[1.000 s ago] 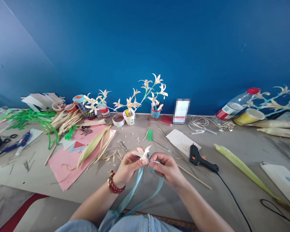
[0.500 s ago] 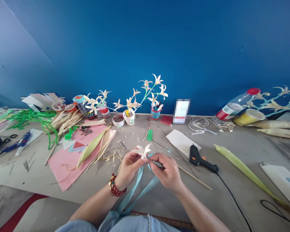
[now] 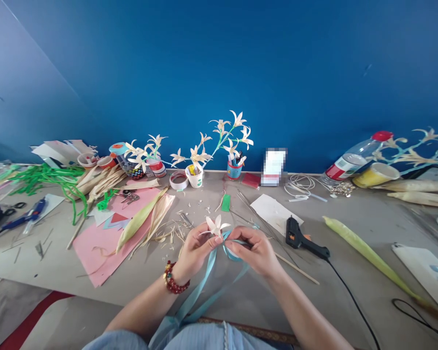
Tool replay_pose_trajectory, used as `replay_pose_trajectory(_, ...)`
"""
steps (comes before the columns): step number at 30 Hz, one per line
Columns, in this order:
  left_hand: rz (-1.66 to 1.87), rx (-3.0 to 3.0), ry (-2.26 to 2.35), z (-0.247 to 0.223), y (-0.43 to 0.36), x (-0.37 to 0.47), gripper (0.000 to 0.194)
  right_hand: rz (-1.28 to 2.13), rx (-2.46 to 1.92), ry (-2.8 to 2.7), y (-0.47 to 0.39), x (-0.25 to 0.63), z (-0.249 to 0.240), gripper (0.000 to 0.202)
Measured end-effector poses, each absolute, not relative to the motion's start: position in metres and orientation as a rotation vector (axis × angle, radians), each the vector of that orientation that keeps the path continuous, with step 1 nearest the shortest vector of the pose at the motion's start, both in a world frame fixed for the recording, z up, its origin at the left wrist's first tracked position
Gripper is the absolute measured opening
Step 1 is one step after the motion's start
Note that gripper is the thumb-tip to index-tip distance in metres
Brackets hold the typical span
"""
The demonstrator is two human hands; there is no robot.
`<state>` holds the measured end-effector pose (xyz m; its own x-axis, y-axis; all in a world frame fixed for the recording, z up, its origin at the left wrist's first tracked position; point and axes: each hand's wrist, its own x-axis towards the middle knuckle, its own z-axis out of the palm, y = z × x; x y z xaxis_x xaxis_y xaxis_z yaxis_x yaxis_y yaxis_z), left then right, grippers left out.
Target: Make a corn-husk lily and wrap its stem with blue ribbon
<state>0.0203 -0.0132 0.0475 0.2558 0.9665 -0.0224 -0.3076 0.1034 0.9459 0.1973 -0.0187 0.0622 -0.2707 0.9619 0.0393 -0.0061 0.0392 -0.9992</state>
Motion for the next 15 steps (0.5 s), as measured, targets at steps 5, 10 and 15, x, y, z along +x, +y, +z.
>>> replay_pose_trajectory(5,1.087,1.040,0.757,0.052,-0.011,0.022,0.016,1.457,-1.025,-1.341,-0.017,0.196,0.064,0.029)
replay_pose_trajectory(10,1.067,0.972,0.748,0.056,-0.011,0.022,0.018,1.452,-1.030,-1.315,-0.016,0.195,0.066,0.032)
replay_pose_trajectory(15,1.051,0.925,0.734,0.059,-0.010,0.021,0.020,1.542,-1.050,-1.286,-0.017,0.194,0.064,0.032)
